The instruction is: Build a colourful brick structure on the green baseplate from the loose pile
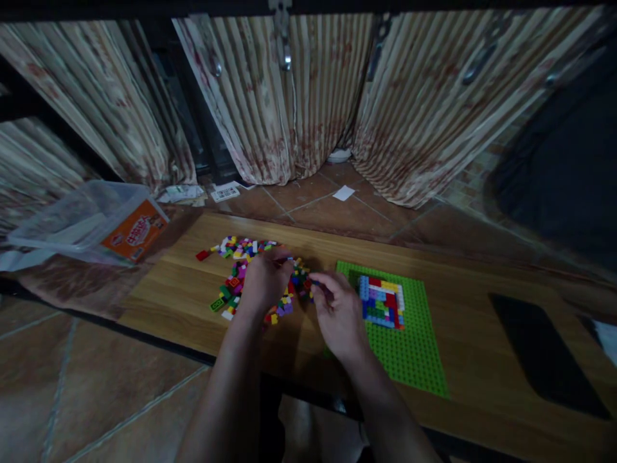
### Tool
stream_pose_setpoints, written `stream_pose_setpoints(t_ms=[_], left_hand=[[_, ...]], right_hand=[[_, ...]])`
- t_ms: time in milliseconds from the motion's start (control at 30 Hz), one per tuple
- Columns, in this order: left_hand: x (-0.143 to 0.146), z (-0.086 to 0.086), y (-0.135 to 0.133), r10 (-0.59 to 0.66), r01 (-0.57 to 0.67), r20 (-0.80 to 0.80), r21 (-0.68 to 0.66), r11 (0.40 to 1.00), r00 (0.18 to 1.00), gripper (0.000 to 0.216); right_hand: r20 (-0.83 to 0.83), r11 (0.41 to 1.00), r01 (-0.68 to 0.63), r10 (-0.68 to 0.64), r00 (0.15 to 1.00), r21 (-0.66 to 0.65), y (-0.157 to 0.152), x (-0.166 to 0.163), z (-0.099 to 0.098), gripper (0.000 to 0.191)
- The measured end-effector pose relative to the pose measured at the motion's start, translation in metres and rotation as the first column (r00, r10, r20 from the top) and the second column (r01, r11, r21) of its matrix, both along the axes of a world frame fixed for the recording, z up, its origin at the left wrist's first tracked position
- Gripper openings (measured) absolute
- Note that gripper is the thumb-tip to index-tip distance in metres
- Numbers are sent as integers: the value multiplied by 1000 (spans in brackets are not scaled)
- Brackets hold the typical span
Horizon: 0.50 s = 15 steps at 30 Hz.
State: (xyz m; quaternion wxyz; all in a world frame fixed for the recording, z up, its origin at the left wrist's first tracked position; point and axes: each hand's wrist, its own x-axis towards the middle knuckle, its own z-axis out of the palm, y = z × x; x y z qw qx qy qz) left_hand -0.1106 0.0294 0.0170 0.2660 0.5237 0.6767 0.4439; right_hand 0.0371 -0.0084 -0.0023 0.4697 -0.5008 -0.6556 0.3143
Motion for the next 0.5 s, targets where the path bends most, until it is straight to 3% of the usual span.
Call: stream_pose_setpoints(t_ms=[100,233,500], left_hand=[[-9,3,-2,56,-72,-195,-76,995,979,20],[-14,3,-5,-3,-45,-322,-142,989,947,25],[-20,2,-9,-89,-27,-399,-274,961,913,37]], right_hand=[[231,996,-60,41,972,73,-1,-4,-6,28],[453,988,-122,68,889,91,2,-12,-14,29],[638,983,-163,70,767,88,8,-20,-19,46]])
